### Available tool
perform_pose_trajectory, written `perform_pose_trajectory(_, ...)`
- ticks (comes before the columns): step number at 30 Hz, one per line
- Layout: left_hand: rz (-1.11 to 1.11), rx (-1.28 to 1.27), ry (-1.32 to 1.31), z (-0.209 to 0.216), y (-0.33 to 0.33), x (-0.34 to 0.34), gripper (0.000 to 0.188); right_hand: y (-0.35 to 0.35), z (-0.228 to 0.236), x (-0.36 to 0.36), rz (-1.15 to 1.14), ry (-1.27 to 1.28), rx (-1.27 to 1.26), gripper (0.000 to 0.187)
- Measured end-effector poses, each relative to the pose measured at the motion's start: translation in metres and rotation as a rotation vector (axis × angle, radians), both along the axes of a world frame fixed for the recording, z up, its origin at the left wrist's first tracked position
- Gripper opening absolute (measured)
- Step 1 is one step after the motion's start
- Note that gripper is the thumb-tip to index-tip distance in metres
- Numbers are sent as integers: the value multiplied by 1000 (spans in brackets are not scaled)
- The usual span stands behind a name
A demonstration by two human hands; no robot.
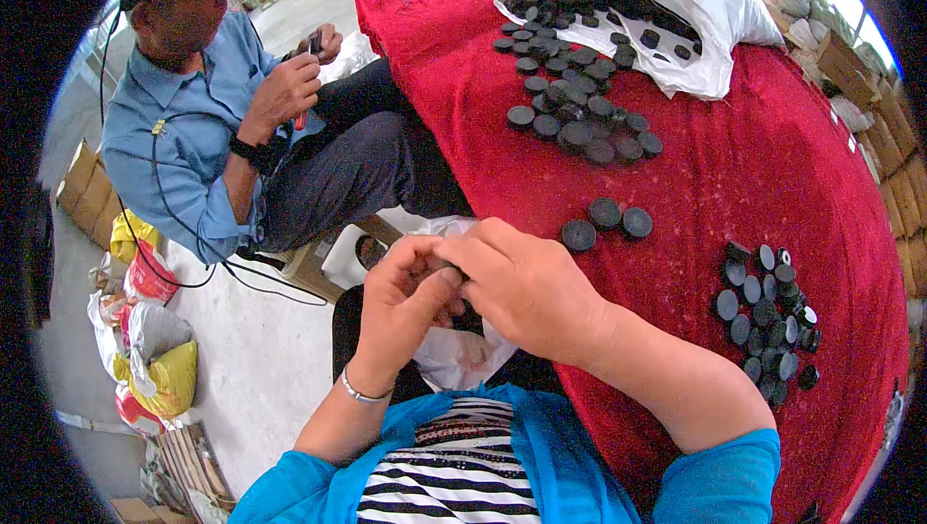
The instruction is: Assembling small circular black plastic or rubber components by hand on a table.
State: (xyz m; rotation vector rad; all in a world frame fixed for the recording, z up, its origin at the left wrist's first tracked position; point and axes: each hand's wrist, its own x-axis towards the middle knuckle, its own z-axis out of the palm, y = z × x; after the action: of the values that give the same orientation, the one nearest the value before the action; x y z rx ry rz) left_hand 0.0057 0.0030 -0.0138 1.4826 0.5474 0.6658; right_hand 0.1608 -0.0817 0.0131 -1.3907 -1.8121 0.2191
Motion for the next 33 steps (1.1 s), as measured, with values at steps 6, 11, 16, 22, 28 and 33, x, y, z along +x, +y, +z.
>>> perform_pose_trajectory(6,13,-52,-117,1,-1,-2,27,1,5,3,55,115,-76,43)
perform_pose_trajectory(11,-58,-162,-153,0,3,-6,28,2,4,7,78,158,-151,45)
perform_pose_trajectory(16,-84,-147,-191,2,1,-5,29,2,5,6,86,149,-80,46)
perform_pose_trajectory(22,-85,-150,-184,1,3,-6,28,2,8,6,64,107,-92,43)
perform_pose_trajectory(28,-79,-132,-217,2,3,-8,25,2,8,5,65,193,-137,40)
perform_pose_trajectory(33,-57,-153,-246,3,2,-8,24,1,9,5,53,240,-143,36)
